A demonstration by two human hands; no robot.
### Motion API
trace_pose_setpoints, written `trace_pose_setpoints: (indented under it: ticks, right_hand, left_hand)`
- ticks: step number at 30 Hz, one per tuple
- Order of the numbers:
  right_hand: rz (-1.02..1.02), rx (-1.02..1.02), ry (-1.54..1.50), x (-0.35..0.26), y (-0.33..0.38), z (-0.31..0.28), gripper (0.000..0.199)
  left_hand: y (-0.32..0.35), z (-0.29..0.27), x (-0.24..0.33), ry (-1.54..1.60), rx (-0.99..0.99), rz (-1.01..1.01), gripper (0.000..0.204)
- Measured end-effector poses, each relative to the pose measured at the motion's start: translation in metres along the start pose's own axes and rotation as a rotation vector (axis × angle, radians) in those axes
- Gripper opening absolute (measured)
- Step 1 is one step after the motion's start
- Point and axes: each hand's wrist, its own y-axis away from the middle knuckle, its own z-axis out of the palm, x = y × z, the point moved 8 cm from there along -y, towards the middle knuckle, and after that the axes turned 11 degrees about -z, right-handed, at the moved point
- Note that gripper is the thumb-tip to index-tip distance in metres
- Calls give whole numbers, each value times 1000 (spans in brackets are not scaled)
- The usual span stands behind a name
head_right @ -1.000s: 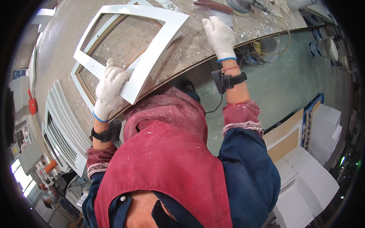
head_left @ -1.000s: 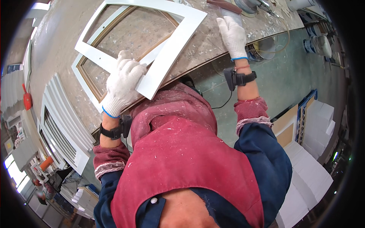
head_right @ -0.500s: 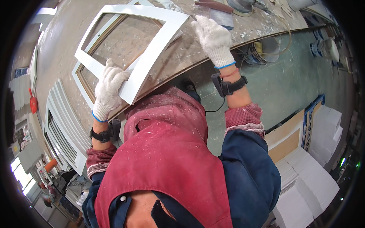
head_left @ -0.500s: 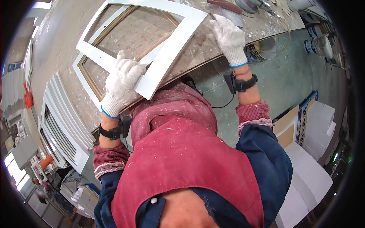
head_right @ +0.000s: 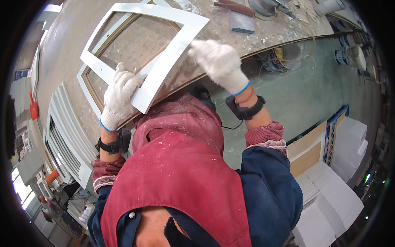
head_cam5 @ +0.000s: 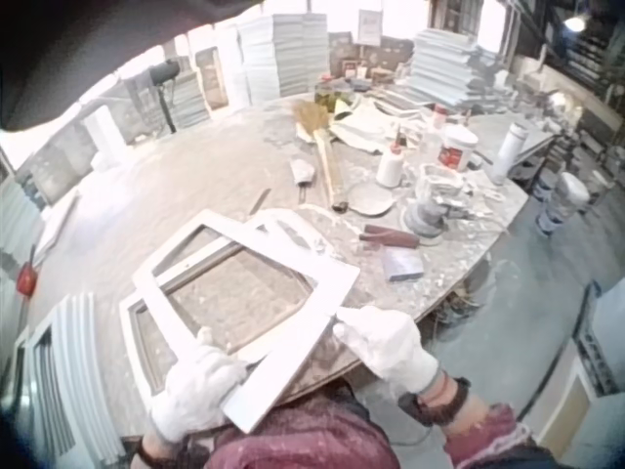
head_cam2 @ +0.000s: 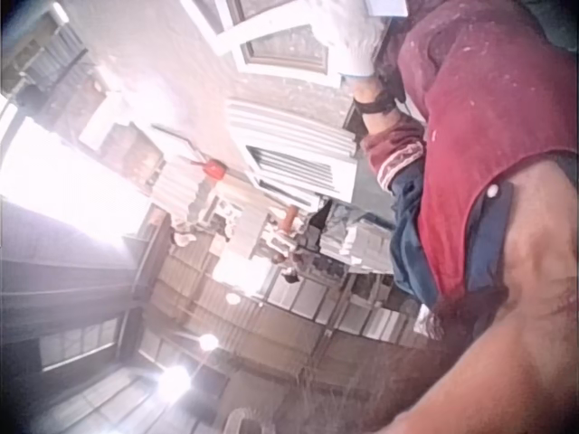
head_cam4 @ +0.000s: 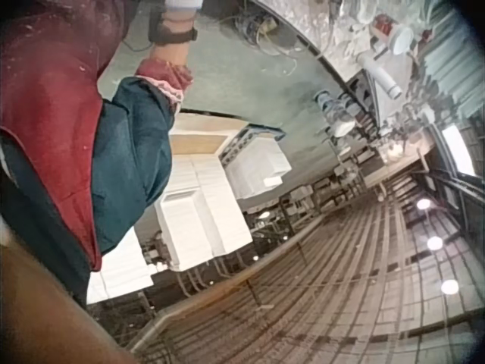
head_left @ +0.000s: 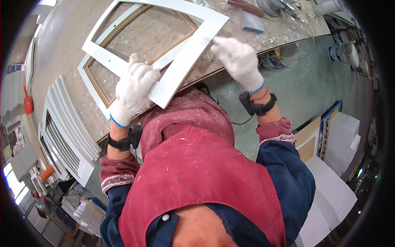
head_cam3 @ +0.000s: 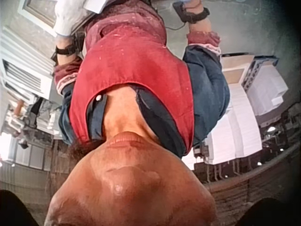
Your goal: The person sands the edges and corners of white-painted wooden frames using a sanding block. They repeatedly flip and rotate each frame to reach all sides, then place the finished frame onto a stack on the table before picking up the next one.
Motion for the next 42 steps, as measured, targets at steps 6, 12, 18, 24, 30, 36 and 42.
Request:
trace_pose_setpoints:
  ticks: [6, 12, 18, 24, 30, 36, 42]
  right_hand:
    - [140, 102, 253, 52, 5, -6, 28]
    - [-7, -47, 181, -15, 5, 9, 23]
    - [-55, -157, -68, -99, 18, 21, 25]
    - [-370, -376, -254, -160, 37, 40, 22]
    - [197, 53, -555, -85, 32, 5, 22]
    - [814, 93, -710, -53, 59, 24, 53]
    - [759, 117, -593, -57, 66, 36, 63]
  left_hand:
    - [1, -1, -1, -5, -19, -41, 26]
    - [-3, 3, 3, 4, 14, -39, 21]
    - [-5, 9, 7, -19, 41, -34, 22]
    - [-11, 10, 10, -8, 83, -16, 21]
    - [-14, 11, 12, 1, 166, 38, 18]
    - [-20, 26, 28, 14, 166, 24, 12]
    - [-12, 45, 27, 211, 183, 17, 19]
